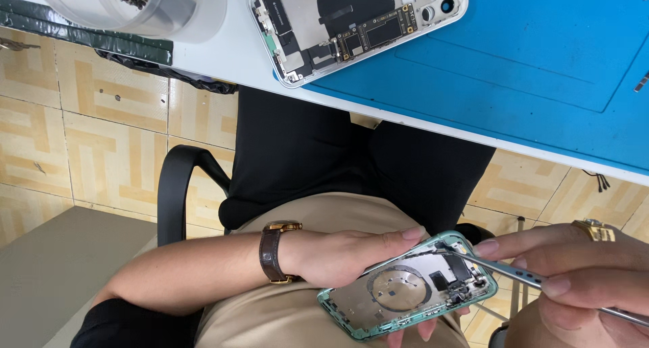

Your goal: The person uses a screwdriver to remove screws from the back of a disassembled smartphone. They then apply a liquid from a small bottle to the internal components and use tweezers to carefully remove a small metal bracket from the device.

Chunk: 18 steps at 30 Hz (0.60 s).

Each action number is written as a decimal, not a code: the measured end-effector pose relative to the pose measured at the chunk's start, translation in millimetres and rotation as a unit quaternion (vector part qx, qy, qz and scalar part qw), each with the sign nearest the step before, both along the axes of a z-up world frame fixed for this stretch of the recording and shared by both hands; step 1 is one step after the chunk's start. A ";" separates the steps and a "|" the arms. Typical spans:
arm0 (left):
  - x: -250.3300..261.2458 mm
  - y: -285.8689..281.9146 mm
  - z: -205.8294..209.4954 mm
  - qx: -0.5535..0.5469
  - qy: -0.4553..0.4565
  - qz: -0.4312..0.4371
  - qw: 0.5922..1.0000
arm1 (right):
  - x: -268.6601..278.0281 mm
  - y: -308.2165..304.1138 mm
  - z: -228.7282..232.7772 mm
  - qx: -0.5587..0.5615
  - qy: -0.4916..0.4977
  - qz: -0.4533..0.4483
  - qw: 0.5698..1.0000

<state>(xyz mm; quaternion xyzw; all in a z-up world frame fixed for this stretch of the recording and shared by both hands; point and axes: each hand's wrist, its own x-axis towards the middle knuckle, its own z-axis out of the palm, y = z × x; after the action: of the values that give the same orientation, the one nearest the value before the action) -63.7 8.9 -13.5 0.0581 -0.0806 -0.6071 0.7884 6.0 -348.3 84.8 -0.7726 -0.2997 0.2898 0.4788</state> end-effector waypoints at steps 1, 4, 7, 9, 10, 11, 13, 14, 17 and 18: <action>-0.4 -0.2 0.4 -0.006 0.017 0.000 1.000 | -0.3 -7.1 3.3 -0.033 0.000 0.013 0.999; -2.4 -2.0 -1.6 -0.020 0.057 -0.005 0.998 | -7.2 -11.7 -1.5 -0.031 0.009 -0.014 0.999; -32.7 -7.5 -38.3 0.081 -0.167 0.084 0.979 | -32.1 6.3 -37.7 0.033 -0.073 -0.139 0.987; -44.2 -9.5 -53.6 0.186 -0.399 0.170 0.882 | -31.9 9.2 -54.2 0.059 -0.158 -0.225 0.960; -40.7 -8.9 -51.2 0.214 -0.392 0.140 0.884 | -20.5 3.9 -54.9 0.109 -0.152 -0.152 0.971; -37.2 -8.2 -48.8 0.242 -0.384 0.109 0.884 | -9.1 -1.3 -55.6 0.158 -0.143 -0.077 0.974; -37.9 -12.2 -54.2 0.241 -0.358 0.113 0.895 | -1.2 -8.8 -53.5 0.160 -0.110 -0.076 0.978; -37.7 -14.2 -57.1 0.239 -0.331 0.116 0.905 | 3.0 -12.6 -52.4 0.162 -0.077 -0.076 0.981; -7.7 -18.0 -22.8 0.057 0.155 0.015 0.986 | -1.9 -22.1 -70.9 0.091 -0.126 -0.147 0.977; -7.8 -15.8 -21.7 0.057 0.155 0.015 0.986 | -3.3 -22.7 -74.0 0.091 -0.126 -0.147 0.977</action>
<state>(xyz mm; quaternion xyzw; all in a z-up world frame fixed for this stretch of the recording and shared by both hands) -71.5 -6.9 -35.2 0.0093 0.0785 -0.6007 0.7956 2.7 -371.0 10.8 -0.7918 -0.2657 0.0876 0.5430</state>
